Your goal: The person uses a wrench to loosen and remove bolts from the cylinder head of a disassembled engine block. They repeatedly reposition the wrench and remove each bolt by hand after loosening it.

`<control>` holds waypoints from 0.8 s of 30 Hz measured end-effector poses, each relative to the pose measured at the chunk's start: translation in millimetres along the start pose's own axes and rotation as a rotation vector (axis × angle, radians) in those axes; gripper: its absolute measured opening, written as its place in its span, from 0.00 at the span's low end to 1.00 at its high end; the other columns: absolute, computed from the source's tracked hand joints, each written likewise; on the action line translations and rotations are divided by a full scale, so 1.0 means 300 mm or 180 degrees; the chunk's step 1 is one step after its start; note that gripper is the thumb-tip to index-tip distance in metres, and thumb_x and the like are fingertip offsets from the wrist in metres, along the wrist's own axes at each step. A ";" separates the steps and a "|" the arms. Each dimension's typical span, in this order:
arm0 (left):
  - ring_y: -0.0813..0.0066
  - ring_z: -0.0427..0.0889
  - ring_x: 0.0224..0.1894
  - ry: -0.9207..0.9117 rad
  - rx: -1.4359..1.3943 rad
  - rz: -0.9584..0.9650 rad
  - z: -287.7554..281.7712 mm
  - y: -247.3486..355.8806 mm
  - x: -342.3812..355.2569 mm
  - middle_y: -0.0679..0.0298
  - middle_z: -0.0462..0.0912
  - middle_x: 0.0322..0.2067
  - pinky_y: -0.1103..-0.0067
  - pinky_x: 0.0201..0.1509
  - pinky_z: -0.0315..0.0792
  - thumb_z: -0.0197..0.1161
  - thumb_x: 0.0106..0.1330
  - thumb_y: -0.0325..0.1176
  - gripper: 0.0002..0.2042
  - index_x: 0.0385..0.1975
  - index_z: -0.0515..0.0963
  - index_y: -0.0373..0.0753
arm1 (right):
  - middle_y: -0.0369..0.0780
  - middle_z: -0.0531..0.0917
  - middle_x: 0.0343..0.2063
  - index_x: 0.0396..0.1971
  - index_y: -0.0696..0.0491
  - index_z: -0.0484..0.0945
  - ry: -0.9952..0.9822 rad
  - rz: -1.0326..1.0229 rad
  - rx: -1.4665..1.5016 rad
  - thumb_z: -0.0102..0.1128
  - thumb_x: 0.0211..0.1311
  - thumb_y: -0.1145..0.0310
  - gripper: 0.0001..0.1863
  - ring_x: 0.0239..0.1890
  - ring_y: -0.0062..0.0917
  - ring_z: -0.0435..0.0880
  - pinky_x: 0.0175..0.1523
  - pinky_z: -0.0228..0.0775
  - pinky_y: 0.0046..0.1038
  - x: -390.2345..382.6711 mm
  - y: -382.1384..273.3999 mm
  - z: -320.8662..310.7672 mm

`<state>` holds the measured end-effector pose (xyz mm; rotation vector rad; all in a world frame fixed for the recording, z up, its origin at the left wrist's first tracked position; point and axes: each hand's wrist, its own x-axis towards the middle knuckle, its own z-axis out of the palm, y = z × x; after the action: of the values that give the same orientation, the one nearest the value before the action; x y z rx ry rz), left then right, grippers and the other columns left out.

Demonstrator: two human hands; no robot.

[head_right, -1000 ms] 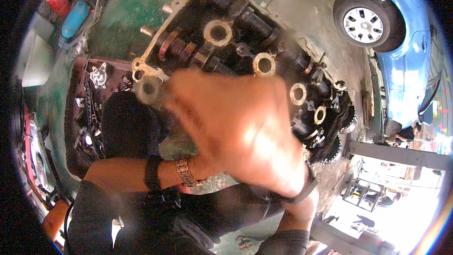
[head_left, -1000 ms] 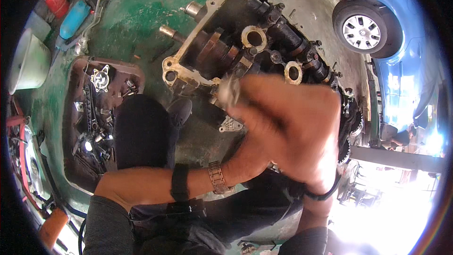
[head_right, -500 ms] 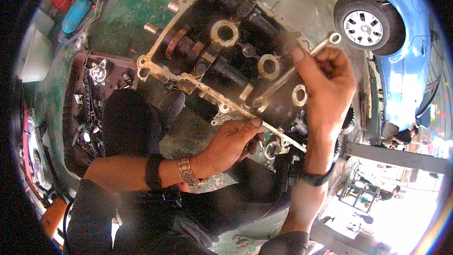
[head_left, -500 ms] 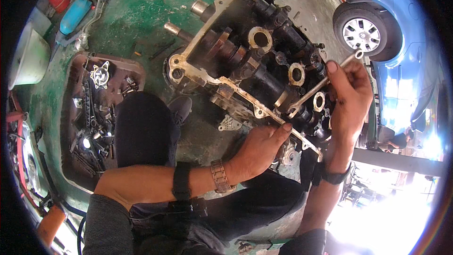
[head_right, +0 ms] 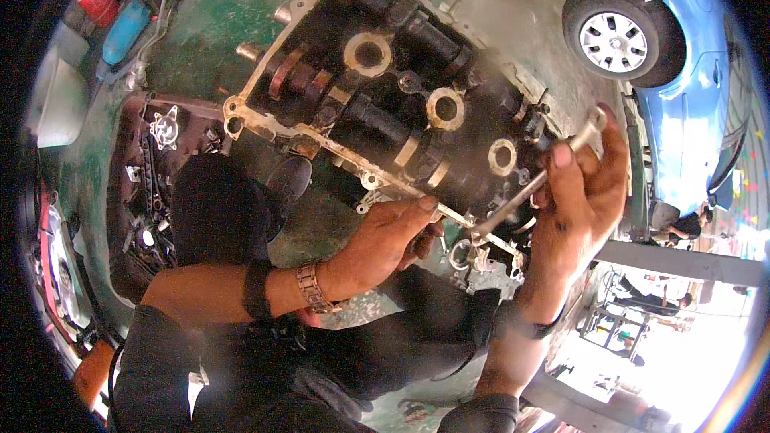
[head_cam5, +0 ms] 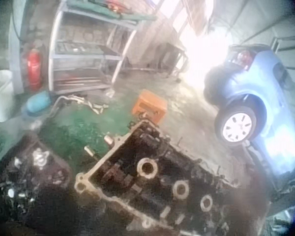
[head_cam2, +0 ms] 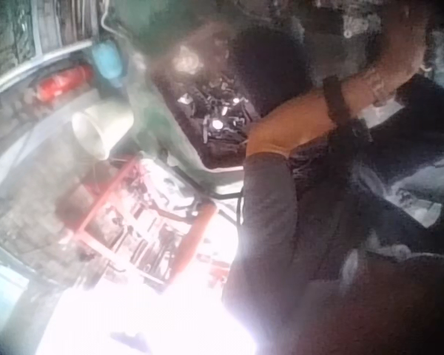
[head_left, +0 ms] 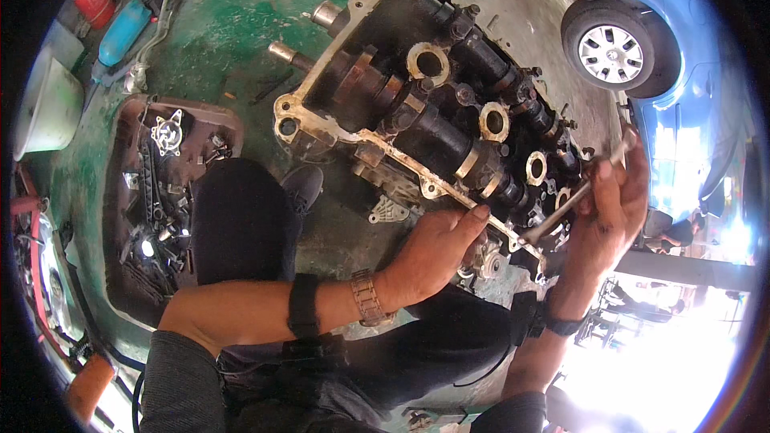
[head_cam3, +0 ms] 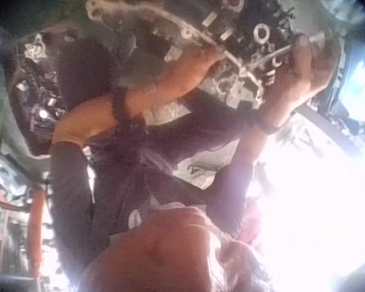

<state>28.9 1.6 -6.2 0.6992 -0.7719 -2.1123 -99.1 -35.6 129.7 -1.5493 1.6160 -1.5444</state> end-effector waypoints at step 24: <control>0.88 0.67 0.16 -0.0077 0.0294 -0.0296 -0.012 -0.017 0.027 0.72 0.74 0.18 0.87 0.19 0.59 0.49 0.71 0.56 0.25 0.30 0.78 0.37 | 0.50 0.78 0.28 0.29 0.53 0.66 -0.0357 -0.0124 0.1724 0.69 0.51 0.69 0.17 0.28 0.41 0.81 0.37 0.78 0.47 -0.210 0.116 -0.119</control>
<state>24.5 -3.2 -14.0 0.7736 -0.8700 -2.1833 -125.8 26.2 86.1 -1.3372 0.9949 -1.6986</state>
